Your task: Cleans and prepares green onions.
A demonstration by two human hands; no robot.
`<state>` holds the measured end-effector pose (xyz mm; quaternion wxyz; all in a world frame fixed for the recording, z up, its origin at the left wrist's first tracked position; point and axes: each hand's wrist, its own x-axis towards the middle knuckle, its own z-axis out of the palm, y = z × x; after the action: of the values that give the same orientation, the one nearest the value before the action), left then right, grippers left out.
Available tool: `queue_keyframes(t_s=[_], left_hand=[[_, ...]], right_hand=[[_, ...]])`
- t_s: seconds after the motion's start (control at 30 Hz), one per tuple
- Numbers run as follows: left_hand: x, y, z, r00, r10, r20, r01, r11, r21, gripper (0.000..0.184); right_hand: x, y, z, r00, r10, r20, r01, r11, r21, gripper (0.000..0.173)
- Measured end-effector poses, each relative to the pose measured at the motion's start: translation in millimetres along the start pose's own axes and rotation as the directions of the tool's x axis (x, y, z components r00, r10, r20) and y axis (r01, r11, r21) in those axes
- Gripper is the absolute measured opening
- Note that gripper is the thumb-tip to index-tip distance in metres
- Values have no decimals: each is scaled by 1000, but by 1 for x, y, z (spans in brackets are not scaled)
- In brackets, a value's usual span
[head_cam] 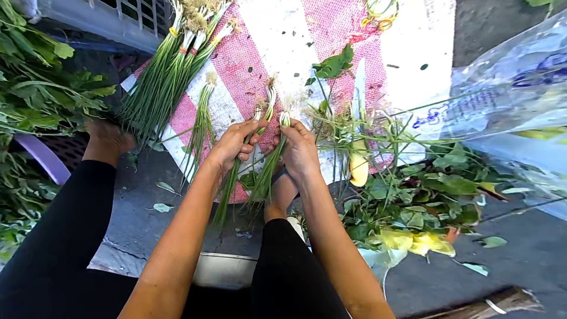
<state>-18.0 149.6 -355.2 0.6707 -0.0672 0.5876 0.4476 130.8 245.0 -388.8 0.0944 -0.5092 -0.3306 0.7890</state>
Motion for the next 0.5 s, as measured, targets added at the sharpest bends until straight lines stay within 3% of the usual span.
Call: queue_keyframes(t_s=[0.07,0.17,0.3,0.43,0.5], left_hand=[[0,-2,-4,981,94,-167,-62,980,188,36],[4,-9,-14,873,276,-402,-35,859,511,41],[8,-11,-21,801,334,-497,-55,868,494,41],[2,-17,-47,638,381,-669,-101,903,418,41],[0,-23,-62,619,333,-711,-172,941,290,39]], right_hand=[[1,4,-1,996,-39,-86,25,988,-154,21],[15,14,-9,981,-131,-141,92,963,-252,19],[17,10,-6,973,-189,-137,96,859,-504,33],[41,-3,18,925,-350,-149,110,620,-777,36],[48,-5,23,891,-426,-153,112,535,-837,37]])
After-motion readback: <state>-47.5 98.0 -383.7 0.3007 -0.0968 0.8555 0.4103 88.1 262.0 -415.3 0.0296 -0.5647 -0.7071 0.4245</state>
